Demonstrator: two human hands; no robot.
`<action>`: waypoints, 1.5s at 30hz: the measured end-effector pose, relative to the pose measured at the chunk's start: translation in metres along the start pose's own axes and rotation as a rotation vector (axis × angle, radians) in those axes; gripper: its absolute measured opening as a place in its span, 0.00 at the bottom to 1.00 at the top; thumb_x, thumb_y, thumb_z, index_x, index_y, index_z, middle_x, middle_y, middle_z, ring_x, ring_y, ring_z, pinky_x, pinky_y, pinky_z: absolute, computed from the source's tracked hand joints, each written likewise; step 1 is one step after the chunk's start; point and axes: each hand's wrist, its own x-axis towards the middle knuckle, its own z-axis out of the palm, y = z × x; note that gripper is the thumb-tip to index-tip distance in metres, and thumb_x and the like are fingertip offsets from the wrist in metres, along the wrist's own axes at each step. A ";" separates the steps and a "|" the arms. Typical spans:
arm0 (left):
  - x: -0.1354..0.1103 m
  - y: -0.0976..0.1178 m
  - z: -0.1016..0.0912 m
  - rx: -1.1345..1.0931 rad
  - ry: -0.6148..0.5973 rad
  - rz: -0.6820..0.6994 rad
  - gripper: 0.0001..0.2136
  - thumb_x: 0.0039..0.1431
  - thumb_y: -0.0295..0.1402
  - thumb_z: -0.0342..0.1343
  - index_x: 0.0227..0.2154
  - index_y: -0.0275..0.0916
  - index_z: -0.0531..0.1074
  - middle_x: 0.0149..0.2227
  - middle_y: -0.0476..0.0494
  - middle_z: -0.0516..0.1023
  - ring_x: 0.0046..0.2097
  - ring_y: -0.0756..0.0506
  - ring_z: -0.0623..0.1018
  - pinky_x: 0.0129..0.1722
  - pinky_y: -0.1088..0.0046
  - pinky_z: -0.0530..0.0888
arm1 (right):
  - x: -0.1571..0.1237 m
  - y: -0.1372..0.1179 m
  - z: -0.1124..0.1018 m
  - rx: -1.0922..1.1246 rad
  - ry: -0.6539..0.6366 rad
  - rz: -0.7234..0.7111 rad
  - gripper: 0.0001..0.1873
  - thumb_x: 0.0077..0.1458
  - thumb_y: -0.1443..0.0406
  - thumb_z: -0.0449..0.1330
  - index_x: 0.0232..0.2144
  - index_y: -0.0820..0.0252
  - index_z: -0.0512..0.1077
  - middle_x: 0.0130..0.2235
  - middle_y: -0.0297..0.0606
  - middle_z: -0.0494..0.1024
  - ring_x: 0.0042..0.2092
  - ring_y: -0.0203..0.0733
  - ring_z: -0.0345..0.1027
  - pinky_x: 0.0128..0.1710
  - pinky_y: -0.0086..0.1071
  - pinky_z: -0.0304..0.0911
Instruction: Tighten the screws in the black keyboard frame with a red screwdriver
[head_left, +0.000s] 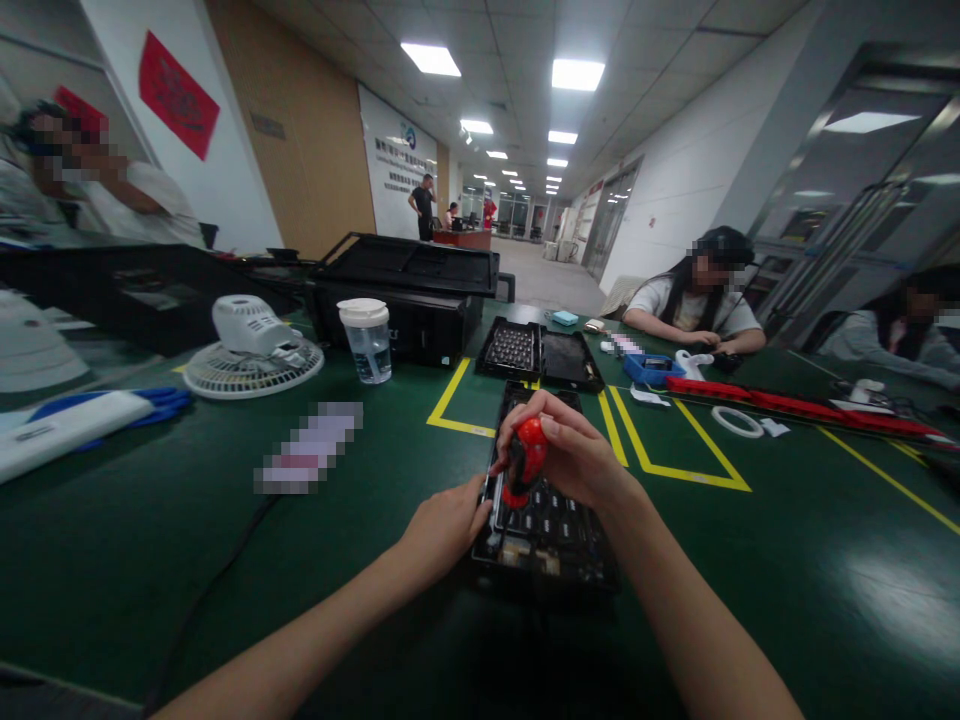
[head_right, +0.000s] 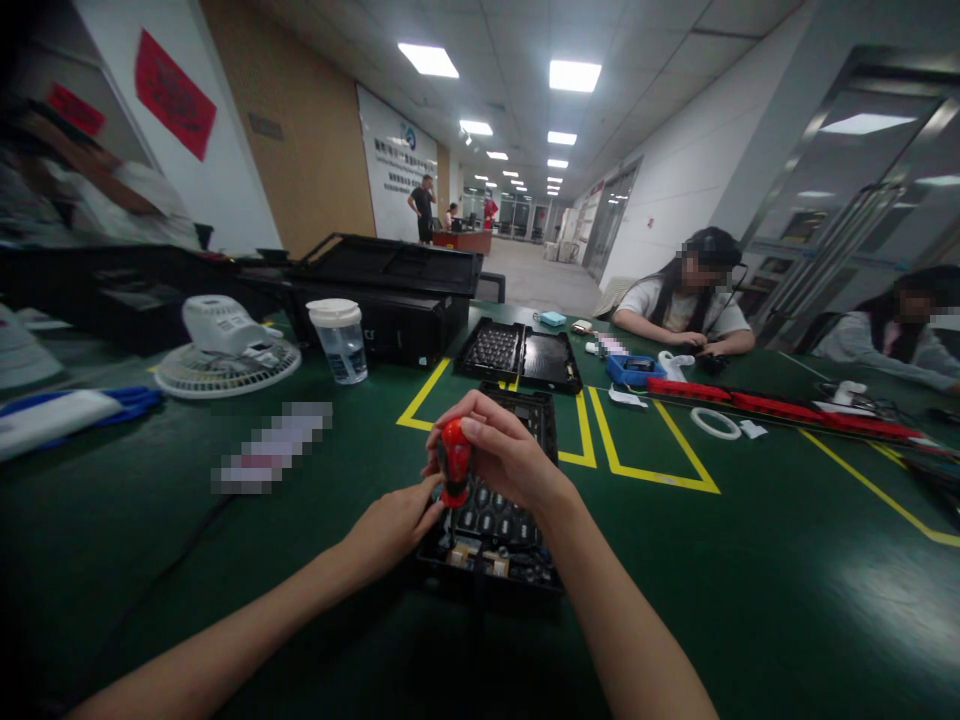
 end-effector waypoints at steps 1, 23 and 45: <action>0.000 0.000 -0.001 0.001 -0.001 -0.004 0.16 0.62 0.39 0.38 0.49 0.41 0.59 0.43 0.40 0.74 0.44 0.43 0.75 0.41 0.68 0.69 | 0.000 -0.001 0.000 -0.010 0.007 0.002 0.06 0.55 0.63 0.54 0.35 0.61 0.65 0.35 0.39 0.72 0.35 0.38 0.68 0.36 0.41 0.68; 0.000 -0.001 0.001 -0.047 0.025 0.027 0.16 0.62 0.39 0.38 0.49 0.41 0.59 0.43 0.40 0.74 0.45 0.43 0.75 0.42 0.68 0.69 | -0.002 -0.014 -0.001 -0.368 0.138 -0.029 0.05 0.54 0.65 0.57 0.30 0.61 0.64 0.32 0.35 0.70 0.30 0.32 0.65 0.29 0.29 0.63; 0.000 0.000 0.000 -0.059 0.020 0.016 0.16 0.62 0.38 0.39 0.50 0.41 0.59 0.44 0.40 0.74 0.45 0.43 0.75 0.42 0.69 0.69 | -0.005 -0.022 0.013 -0.893 0.265 -0.154 0.08 0.53 0.64 0.57 0.25 0.61 0.63 0.26 0.31 0.65 0.28 0.32 0.60 0.25 0.26 0.55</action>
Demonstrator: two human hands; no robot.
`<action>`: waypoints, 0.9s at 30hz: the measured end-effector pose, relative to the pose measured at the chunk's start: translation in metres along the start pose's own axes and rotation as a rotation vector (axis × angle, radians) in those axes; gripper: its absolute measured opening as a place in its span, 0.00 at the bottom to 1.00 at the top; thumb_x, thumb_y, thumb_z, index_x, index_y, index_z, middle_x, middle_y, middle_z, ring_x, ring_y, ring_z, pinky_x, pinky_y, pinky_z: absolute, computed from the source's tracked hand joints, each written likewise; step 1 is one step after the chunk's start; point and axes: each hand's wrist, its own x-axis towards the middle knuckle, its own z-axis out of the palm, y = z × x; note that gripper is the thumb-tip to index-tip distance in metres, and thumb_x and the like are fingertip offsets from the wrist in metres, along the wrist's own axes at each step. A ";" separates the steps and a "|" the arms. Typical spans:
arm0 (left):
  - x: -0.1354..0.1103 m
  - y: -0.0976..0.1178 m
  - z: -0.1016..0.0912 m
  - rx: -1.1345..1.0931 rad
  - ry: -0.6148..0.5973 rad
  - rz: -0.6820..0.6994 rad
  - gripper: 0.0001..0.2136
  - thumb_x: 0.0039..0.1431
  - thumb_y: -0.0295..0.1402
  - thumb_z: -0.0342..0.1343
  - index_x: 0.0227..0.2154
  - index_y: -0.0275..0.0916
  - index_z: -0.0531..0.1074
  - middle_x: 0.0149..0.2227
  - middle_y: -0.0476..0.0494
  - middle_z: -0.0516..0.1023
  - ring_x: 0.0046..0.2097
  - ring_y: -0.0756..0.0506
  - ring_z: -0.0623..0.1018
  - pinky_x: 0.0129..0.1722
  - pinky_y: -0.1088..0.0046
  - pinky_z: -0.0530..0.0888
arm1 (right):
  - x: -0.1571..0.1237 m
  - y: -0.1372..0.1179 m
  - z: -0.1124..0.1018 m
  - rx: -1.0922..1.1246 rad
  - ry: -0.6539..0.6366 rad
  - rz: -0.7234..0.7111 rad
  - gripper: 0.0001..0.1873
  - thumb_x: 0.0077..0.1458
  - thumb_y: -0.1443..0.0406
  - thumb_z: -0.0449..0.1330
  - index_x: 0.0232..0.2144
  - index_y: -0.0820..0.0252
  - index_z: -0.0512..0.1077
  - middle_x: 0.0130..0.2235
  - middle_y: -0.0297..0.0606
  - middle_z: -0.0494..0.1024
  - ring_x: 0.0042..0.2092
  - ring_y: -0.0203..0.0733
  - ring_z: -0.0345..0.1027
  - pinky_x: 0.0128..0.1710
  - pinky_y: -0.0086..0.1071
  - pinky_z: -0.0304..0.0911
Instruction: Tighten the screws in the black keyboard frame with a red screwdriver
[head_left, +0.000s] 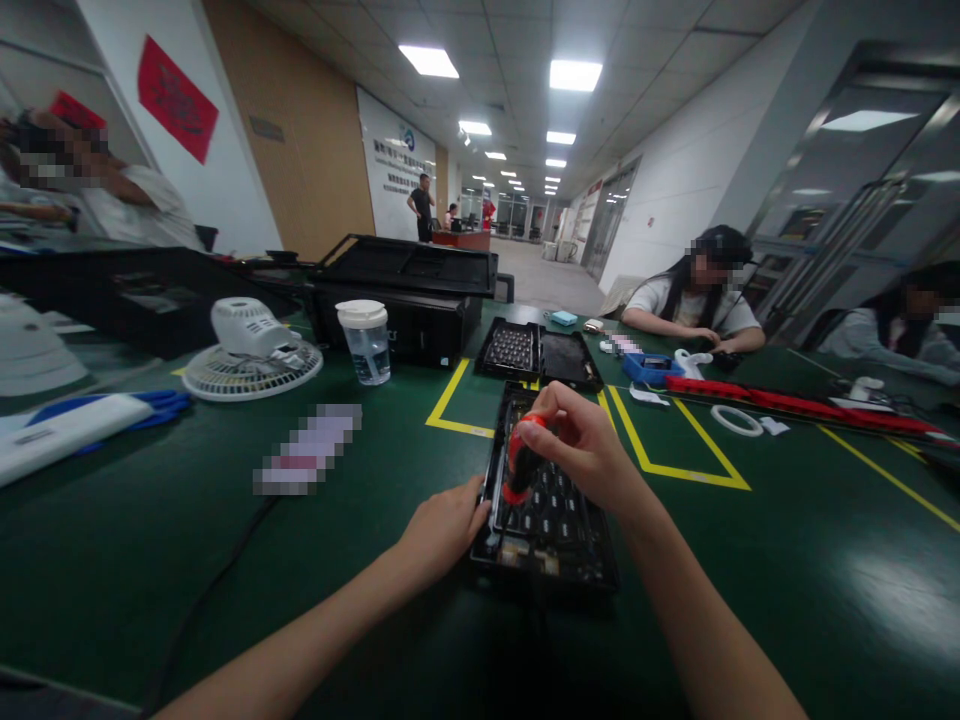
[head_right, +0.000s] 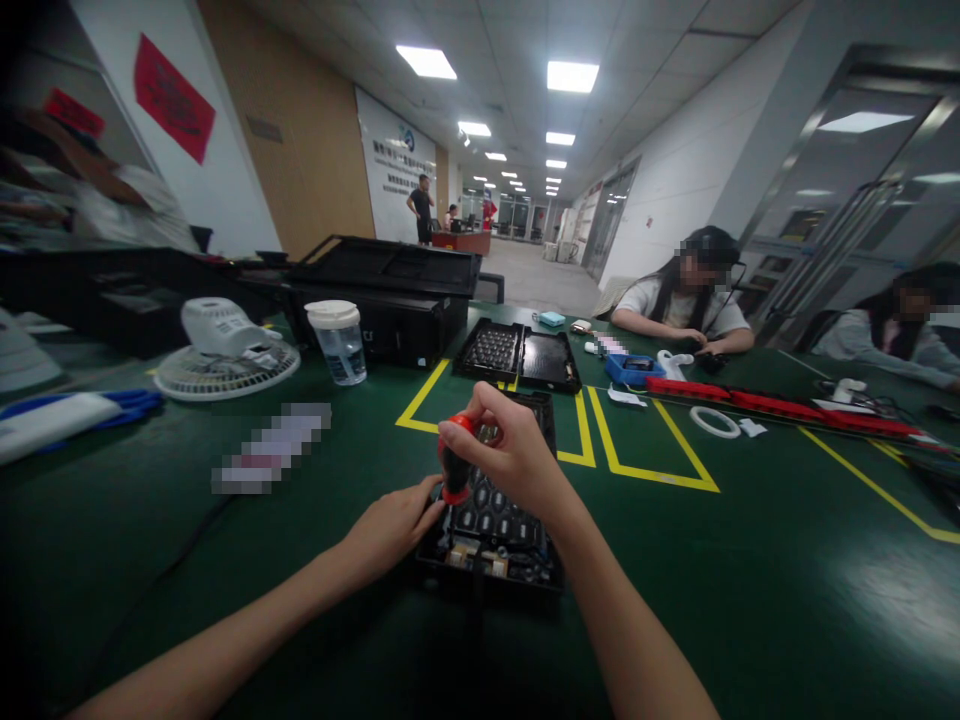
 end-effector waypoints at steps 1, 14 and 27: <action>0.000 0.000 0.000 0.001 -0.001 -0.003 0.16 0.62 0.38 0.39 0.50 0.41 0.59 0.44 0.40 0.74 0.45 0.43 0.75 0.42 0.69 0.69 | 0.000 0.000 0.001 -0.025 0.012 -0.006 0.08 0.52 0.64 0.58 0.25 0.61 0.63 0.26 0.31 0.65 0.28 0.31 0.60 0.25 0.26 0.55; 0.000 0.000 0.000 0.056 -0.003 0.006 0.14 0.61 0.37 0.38 0.48 0.42 0.58 0.43 0.42 0.75 0.42 0.42 0.76 0.37 0.69 0.69 | -0.003 -0.006 0.010 -0.218 0.074 0.001 0.11 0.51 0.63 0.58 0.24 0.60 0.59 0.25 0.30 0.62 0.26 0.30 0.58 0.18 0.21 0.54; 0.000 0.001 0.000 0.001 0.012 0.010 0.13 0.60 0.37 0.39 0.46 0.42 0.59 0.41 0.42 0.75 0.41 0.43 0.76 0.37 0.70 0.69 | -0.005 -0.012 0.020 -0.384 0.119 -0.021 0.14 0.53 0.60 0.55 0.23 0.59 0.56 0.24 0.30 0.62 0.25 0.32 0.58 0.24 0.26 0.58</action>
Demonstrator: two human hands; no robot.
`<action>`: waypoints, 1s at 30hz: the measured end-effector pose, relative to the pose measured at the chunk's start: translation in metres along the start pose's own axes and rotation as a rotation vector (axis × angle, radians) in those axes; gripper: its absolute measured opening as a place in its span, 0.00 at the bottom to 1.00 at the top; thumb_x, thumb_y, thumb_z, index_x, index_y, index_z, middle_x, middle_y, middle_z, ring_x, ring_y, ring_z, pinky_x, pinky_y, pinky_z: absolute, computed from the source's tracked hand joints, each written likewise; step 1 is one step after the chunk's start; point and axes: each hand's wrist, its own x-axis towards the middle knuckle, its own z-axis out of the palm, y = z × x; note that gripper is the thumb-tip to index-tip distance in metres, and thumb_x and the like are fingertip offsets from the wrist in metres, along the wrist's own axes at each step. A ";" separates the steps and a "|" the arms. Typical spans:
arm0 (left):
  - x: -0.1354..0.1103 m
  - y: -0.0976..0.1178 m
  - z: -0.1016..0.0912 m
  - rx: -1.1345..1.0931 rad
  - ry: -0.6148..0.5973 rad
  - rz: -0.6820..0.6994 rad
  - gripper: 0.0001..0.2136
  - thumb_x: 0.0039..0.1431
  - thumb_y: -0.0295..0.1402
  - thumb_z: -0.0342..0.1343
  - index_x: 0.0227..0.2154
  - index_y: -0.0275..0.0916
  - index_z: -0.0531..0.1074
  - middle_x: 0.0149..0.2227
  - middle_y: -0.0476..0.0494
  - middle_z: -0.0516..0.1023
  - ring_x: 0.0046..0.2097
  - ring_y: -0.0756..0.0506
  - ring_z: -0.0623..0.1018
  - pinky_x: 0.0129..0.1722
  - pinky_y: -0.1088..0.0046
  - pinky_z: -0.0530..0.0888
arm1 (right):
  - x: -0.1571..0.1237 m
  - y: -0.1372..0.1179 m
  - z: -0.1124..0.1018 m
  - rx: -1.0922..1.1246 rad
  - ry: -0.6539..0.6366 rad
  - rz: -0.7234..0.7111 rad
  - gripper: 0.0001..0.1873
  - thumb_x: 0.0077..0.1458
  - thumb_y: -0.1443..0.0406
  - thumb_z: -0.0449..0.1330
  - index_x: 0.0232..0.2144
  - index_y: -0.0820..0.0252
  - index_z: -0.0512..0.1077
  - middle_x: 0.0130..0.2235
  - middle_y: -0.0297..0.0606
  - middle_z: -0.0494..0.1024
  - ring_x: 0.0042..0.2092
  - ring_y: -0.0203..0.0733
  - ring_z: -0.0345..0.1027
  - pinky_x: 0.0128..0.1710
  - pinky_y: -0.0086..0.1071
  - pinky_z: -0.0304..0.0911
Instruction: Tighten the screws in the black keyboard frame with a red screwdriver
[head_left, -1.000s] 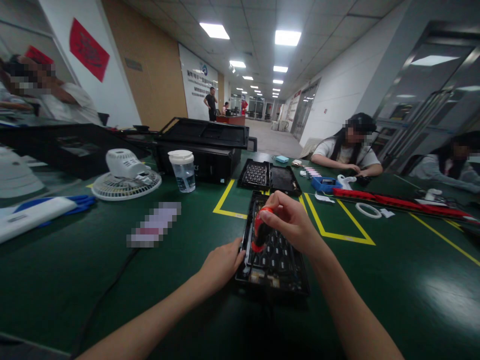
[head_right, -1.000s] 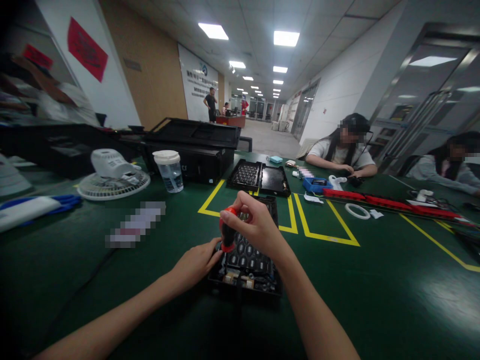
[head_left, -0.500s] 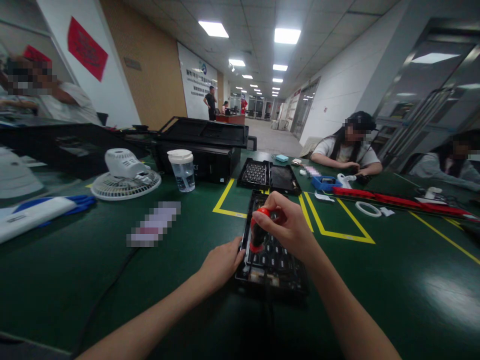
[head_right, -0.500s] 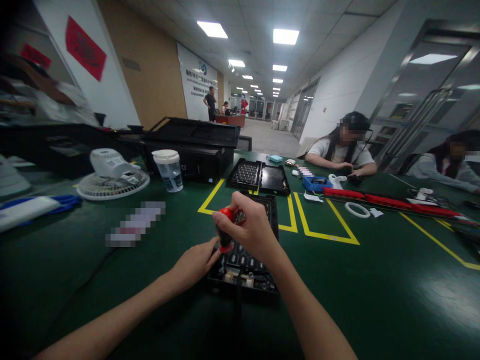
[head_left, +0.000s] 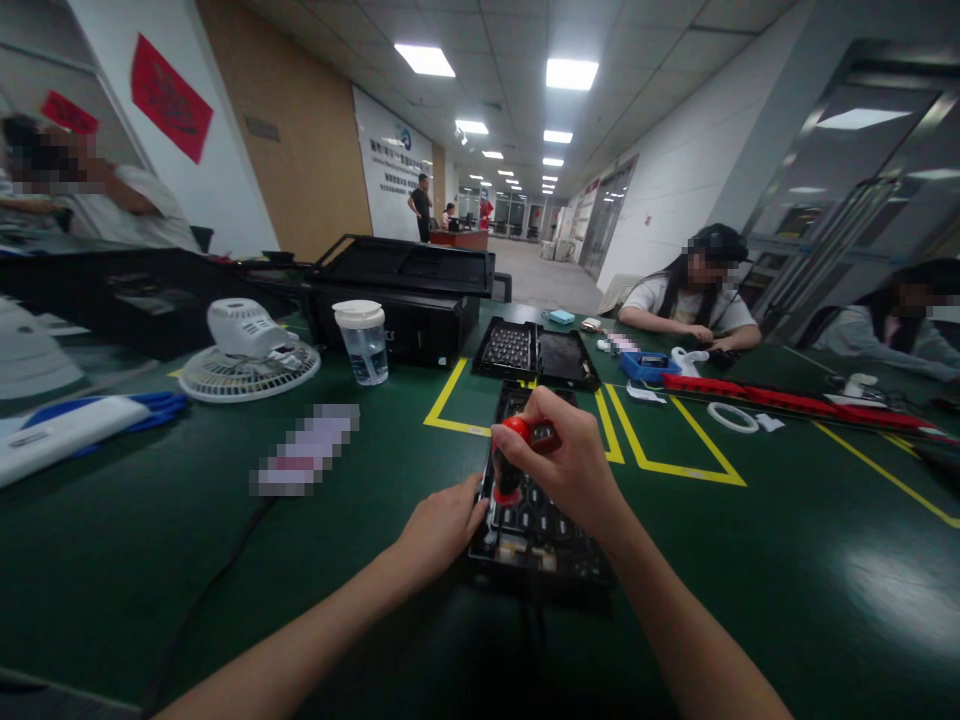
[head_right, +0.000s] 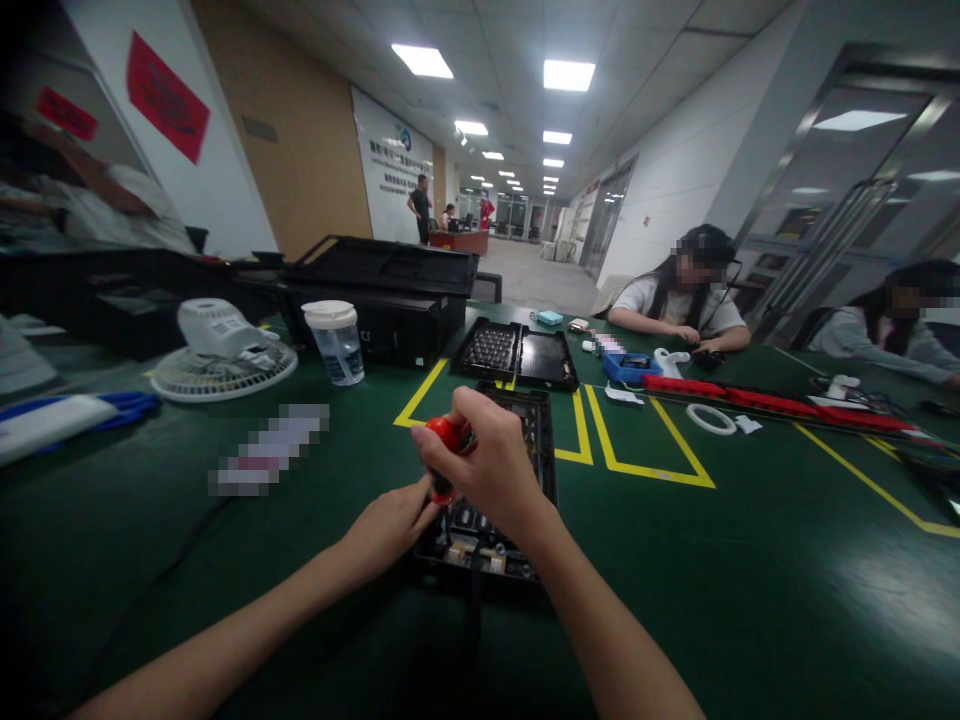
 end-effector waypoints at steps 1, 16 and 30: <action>0.000 0.000 0.000 -0.001 -0.003 -0.005 0.13 0.60 0.37 0.40 0.46 0.41 0.59 0.41 0.42 0.75 0.41 0.43 0.76 0.37 0.70 0.69 | 0.000 0.000 0.001 -0.008 0.006 0.001 0.14 0.53 0.60 0.56 0.23 0.59 0.56 0.24 0.30 0.62 0.25 0.32 0.58 0.24 0.26 0.58; 0.001 0.000 0.002 0.014 0.002 0.003 0.13 0.60 0.37 0.40 0.46 0.42 0.59 0.41 0.43 0.75 0.40 0.43 0.76 0.35 0.70 0.69 | 0.000 -0.005 0.009 -0.149 0.156 0.007 0.15 0.51 0.61 0.56 0.20 0.59 0.54 0.22 0.30 0.60 0.23 0.31 0.55 0.22 0.25 0.55; 0.000 0.002 -0.001 0.015 -0.020 -0.013 0.12 0.61 0.38 0.39 0.44 0.41 0.60 0.41 0.42 0.75 0.40 0.44 0.76 0.36 0.71 0.68 | -0.004 -0.006 0.015 -0.211 0.254 0.036 0.16 0.51 0.61 0.56 0.20 0.58 0.52 0.21 0.30 0.60 0.23 0.32 0.55 0.22 0.26 0.54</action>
